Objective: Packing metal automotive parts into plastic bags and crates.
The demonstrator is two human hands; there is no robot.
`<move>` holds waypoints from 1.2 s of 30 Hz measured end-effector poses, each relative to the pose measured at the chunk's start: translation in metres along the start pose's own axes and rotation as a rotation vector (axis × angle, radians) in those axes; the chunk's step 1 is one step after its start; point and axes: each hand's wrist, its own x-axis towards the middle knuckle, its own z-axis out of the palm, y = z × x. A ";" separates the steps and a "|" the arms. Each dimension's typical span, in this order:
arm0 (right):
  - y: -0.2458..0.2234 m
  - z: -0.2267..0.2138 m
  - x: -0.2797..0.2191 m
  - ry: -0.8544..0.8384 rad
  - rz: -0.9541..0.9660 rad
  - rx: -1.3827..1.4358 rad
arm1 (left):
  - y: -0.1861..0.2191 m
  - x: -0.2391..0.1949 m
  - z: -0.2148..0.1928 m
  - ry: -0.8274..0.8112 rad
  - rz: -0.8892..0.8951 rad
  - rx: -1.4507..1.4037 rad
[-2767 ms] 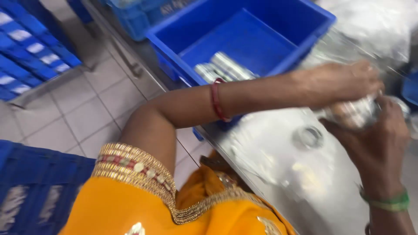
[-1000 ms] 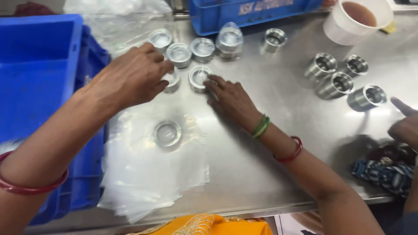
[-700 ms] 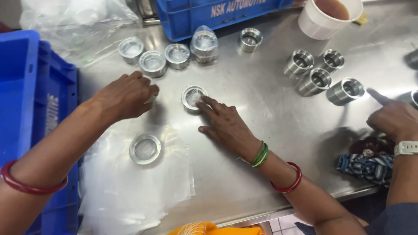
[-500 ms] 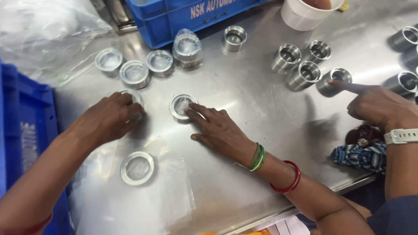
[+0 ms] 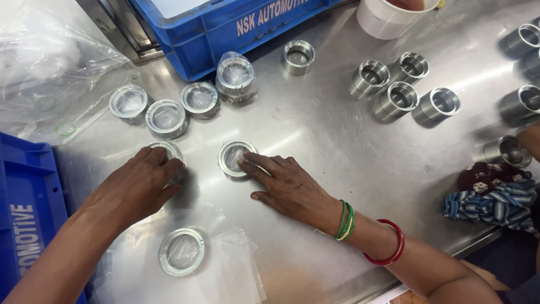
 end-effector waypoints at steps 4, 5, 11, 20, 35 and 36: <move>0.002 0.000 -0.002 0.022 -0.018 -0.012 | 0.002 0.000 -0.003 -0.007 -0.003 0.002; 0.002 0.001 -0.002 0.028 -0.023 -0.009 | 0.003 0.000 -0.003 -0.021 -0.017 0.000; 0.001 0.001 -0.004 0.030 -0.017 -0.015 | 0.000 0.005 0.002 0.046 -0.076 -0.011; 0.007 0.028 -0.014 0.160 -0.099 -0.030 | -0.032 0.014 0.039 0.027 -0.483 -0.074; -0.003 0.012 -0.011 0.078 0.002 -0.050 | -0.025 0.065 0.122 -0.084 -0.160 0.046; -0.004 0.012 -0.011 0.075 0.001 -0.045 | -0.018 0.063 0.112 -0.147 -0.158 0.067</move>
